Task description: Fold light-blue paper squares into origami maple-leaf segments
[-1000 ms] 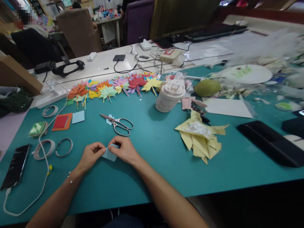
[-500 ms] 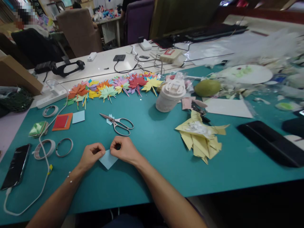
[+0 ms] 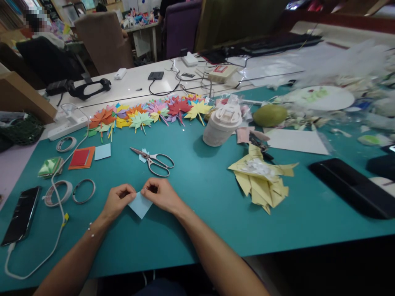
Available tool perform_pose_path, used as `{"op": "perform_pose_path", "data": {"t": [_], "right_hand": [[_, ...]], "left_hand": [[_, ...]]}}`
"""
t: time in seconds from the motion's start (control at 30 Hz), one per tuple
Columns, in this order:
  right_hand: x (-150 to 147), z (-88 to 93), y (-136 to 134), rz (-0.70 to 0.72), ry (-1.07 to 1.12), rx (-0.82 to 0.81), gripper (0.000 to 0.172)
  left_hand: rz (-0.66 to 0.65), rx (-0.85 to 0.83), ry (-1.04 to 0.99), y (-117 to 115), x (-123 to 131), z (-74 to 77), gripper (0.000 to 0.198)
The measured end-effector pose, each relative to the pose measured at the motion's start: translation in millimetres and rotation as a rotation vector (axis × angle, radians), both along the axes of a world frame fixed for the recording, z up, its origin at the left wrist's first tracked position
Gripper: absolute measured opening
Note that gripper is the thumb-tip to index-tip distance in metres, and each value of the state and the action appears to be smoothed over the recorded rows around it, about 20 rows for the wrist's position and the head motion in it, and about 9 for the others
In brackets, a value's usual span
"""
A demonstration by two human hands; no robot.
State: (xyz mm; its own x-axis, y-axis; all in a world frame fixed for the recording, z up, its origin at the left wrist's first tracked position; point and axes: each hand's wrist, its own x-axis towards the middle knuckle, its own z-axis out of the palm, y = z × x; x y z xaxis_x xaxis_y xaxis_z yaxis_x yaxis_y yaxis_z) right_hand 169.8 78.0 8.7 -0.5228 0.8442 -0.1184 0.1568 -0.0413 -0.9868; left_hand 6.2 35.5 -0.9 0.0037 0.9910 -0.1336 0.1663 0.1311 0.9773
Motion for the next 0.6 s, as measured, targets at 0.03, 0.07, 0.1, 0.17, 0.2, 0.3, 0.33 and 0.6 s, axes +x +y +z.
{"op": "perform_pose_path", "data": {"t": [0.03, 0.07, 0.1, 0.17, 0.2, 0.3, 0.33, 0.6], "right_hand": [[-1, -1.1, -1, 0.005, -0.008, 0.012, 0.015], [-2, -2.0, -1, 0.010, -0.015, 0.025, 0.014], [-2, -2.8, -2, 0.016, -0.019, 0.037, 0.014], [-2, -3.6, -2, 0.026, -0.022, 0.055, 0.014], [-2, -3.6, -2, 0.026, -0.023, 0.061, 0.014], [0, -2.5, 0, 0.010, -0.019, 0.063, 0.013], [1, -2.0, 0, 0.004, -0.018, 0.062, 0.013], [9, -0.2, 8, -0.071, 0.004, 0.043, 0.013]], "left_hand": [[-0.010, -0.006, 0.002, 0, 1, -0.3, 0.013], [-0.019, -0.012, 0.004, -1, 2, -0.5, 0.012], [-0.026, -0.018, 0.007, -1, 2, -0.8, 0.012], [-0.031, -0.026, 0.016, -2, 3, -1.1, 0.013], [-0.031, -0.025, 0.023, -2, 3, -1.3, 0.013], [-0.024, -0.014, 0.040, -2, 2, -1.6, 0.014], [-0.021, -0.011, 0.044, -1, 1, -1.6, 0.014], [0.031, -0.002, 0.019, 0, -2, 4.3, 0.013]]}}
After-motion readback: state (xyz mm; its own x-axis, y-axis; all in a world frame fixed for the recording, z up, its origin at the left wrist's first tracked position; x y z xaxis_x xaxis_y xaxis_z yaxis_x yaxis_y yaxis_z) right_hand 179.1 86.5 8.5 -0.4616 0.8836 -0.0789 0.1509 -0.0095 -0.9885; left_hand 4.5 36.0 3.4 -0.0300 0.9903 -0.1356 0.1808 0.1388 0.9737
